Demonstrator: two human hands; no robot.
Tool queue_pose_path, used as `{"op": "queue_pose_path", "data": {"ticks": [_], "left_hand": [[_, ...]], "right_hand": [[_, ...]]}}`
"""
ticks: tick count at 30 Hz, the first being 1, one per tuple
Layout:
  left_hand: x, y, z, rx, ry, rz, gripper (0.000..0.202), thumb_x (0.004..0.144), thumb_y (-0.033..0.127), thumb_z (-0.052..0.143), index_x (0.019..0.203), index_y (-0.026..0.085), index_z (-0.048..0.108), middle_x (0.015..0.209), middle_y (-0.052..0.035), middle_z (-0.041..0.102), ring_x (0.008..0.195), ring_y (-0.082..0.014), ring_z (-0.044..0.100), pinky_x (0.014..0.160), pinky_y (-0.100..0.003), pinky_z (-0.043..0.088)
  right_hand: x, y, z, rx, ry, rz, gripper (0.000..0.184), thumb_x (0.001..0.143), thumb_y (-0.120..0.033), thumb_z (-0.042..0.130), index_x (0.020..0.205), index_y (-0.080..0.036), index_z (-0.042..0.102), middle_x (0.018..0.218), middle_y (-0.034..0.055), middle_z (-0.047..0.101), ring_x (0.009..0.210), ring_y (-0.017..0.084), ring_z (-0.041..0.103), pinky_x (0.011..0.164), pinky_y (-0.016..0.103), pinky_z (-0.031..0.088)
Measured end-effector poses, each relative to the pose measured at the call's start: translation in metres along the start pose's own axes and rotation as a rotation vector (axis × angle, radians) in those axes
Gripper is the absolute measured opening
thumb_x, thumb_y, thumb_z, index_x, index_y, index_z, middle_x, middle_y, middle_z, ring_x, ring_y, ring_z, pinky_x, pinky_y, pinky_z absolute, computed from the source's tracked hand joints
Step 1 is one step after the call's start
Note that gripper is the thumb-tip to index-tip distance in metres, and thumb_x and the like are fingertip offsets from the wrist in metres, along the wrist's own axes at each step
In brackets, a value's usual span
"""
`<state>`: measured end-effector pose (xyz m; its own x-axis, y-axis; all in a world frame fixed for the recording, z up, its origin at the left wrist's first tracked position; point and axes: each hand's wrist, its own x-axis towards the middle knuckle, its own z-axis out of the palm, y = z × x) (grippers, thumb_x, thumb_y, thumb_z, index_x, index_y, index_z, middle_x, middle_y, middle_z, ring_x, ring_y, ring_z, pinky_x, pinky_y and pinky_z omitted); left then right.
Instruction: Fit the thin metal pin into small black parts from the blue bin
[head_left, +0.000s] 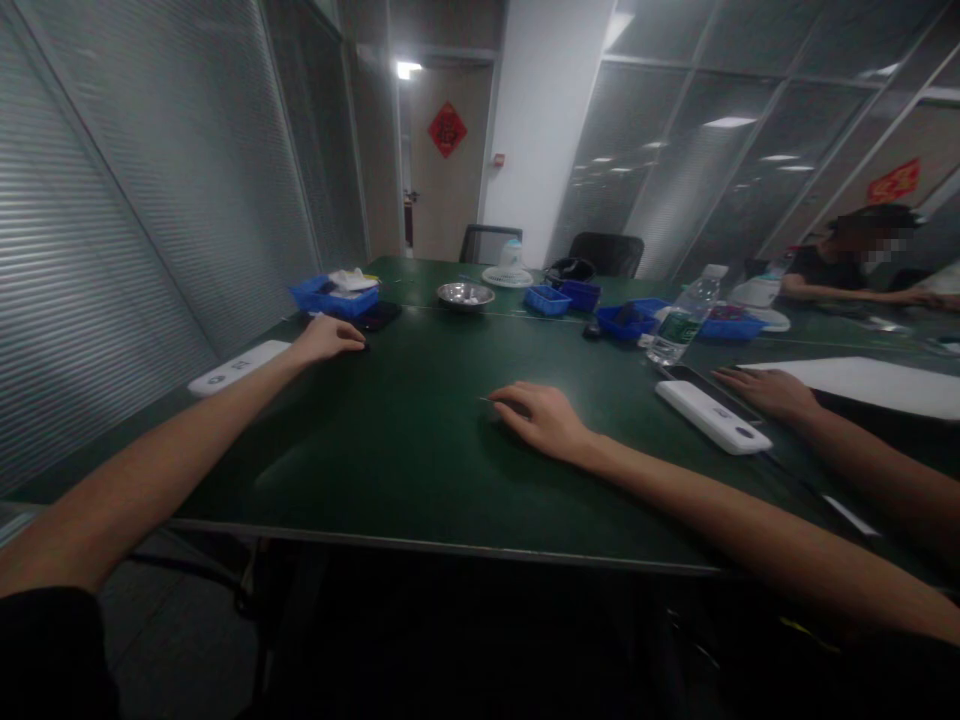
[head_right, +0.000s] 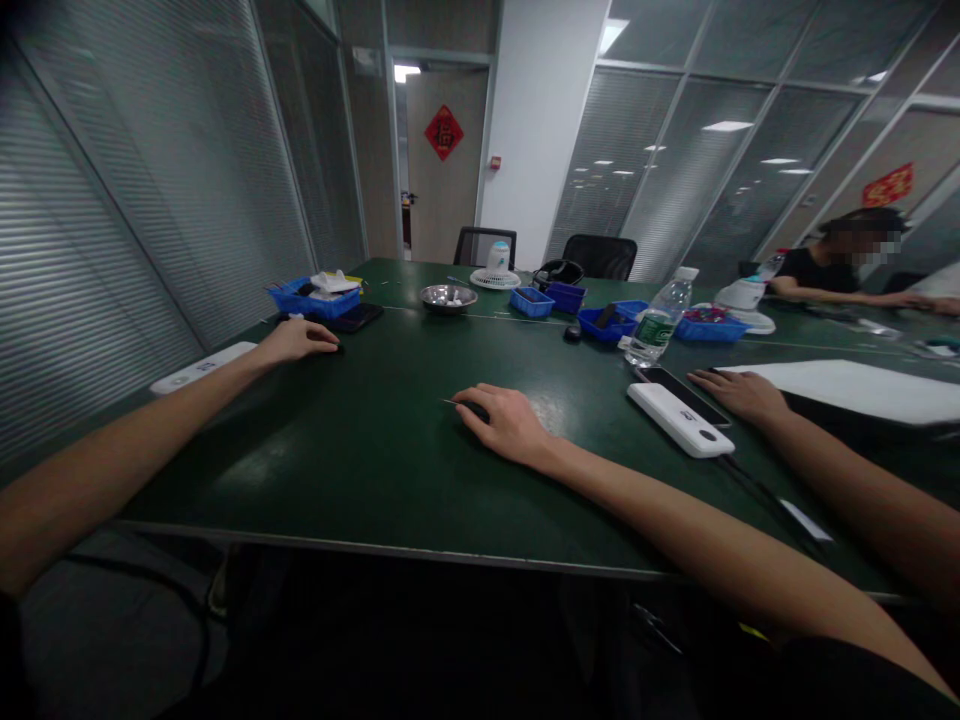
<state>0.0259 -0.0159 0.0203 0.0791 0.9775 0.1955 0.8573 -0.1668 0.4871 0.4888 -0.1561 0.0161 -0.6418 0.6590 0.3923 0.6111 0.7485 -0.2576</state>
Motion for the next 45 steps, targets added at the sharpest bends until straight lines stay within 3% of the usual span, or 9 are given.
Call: {"op": "queue_pose_path", "data": {"ticks": [3,8,11,14,25,36,45], "left_hand": [[-0.011,0.028,0.012,-0.089,-0.062,0.133,0.028,0.079,0.041,0.079,0.102,0.025,0.083,0.108,-0.0058,0.08,0.102,-0.0267,0.071,0.095,-0.038,0.052],[-0.052,0.107,0.04,-0.277,-0.246,0.408,0.035,0.088,0.044,0.074,0.116,0.023,0.078,0.115,-0.0079,0.076,0.099,-0.023,0.069,0.085,-0.034,0.053],[-0.081,0.148,0.056,-0.36,-0.338,0.507,0.034,0.089,0.043,0.075,0.116,0.023,0.077,0.107,-0.0082,0.075,0.091,-0.0208,0.068,0.078,-0.033,0.051],[-0.099,0.166,0.067,-0.401,-0.387,0.57,0.033,0.088,0.042,0.078,0.115,0.024,0.077,0.098,-0.0071,0.073,0.083,-0.0189,0.065,0.071,-0.031,0.048],[-0.103,0.162,0.075,-0.365,-0.416,0.723,0.031,0.094,0.04,0.071,0.116,0.018,0.075,0.095,-0.0056,0.067,0.08,-0.0158,0.059,0.068,-0.027,0.043],[-0.107,0.166,0.073,-0.372,-0.41,0.734,0.028,0.097,0.038,0.07,0.114,0.017,0.076,0.1,-0.0066,0.069,0.084,-0.0161,0.06,0.071,-0.026,0.043],[-0.106,0.164,0.075,-0.409,-0.429,0.754,0.027,0.098,0.036,0.069,0.116,0.018,0.077,0.105,-0.0078,0.071,0.09,-0.0176,0.063,0.074,-0.027,0.044]], "right_hand": [[0.0,-0.002,-0.002,0.007,-0.01,0.005,0.032,0.107,-0.038,0.049,0.126,-0.022,0.07,0.117,0.0076,0.074,0.093,0.02,0.07,0.081,0.035,0.055],[0.0,-0.003,-0.004,0.023,-0.025,-0.01,0.033,0.107,-0.038,0.049,0.127,-0.021,0.069,0.117,0.0075,0.073,0.092,0.019,0.069,0.079,0.034,0.054],[0.0,-0.003,-0.004,0.028,-0.016,-0.034,0.032,0.106,-0.037,0.049,0.127,-0.022,0.069,0.115,0.0074,0.074,0.093,0.019,0.069,0.08,0.034,0.053],[0.0,-0.004,-0.004,0.038,-0.01,-0.046,0.032,0.106,-0.037,0.05,0.126,-0.021,0.069,0.113,0.0075,0.074,0.092,0.019,0.069,0.078,0.032,0.053],[-0.002,-0.003,-0.001,0.055,-0.006,-0.149,0.027,0.104,-0.031,0.054,0.119,-0.019,0.072,0.104,0.0067,0.074,0.082,0.016,0.067,0.072,0.029,0.048],[-0.003,-0.005,-0.002,-0.063,-0.056,-0.239,0.032,0.106,-0.035,0.05,0.125,-0.02,0.07,0.096,0.0062,0.069,0.077,0.016,0.061,0.067,0.029,0.043],[-0.003,-0.008,-0.002,-0.036,-0.08,-0.263,0.035,0.109,-0.035,0.046,0.132,-0.018,0.066,0.101,0.0081,0.067,0.082,0.017,0.062,0.07,0.029,0.046]]}}
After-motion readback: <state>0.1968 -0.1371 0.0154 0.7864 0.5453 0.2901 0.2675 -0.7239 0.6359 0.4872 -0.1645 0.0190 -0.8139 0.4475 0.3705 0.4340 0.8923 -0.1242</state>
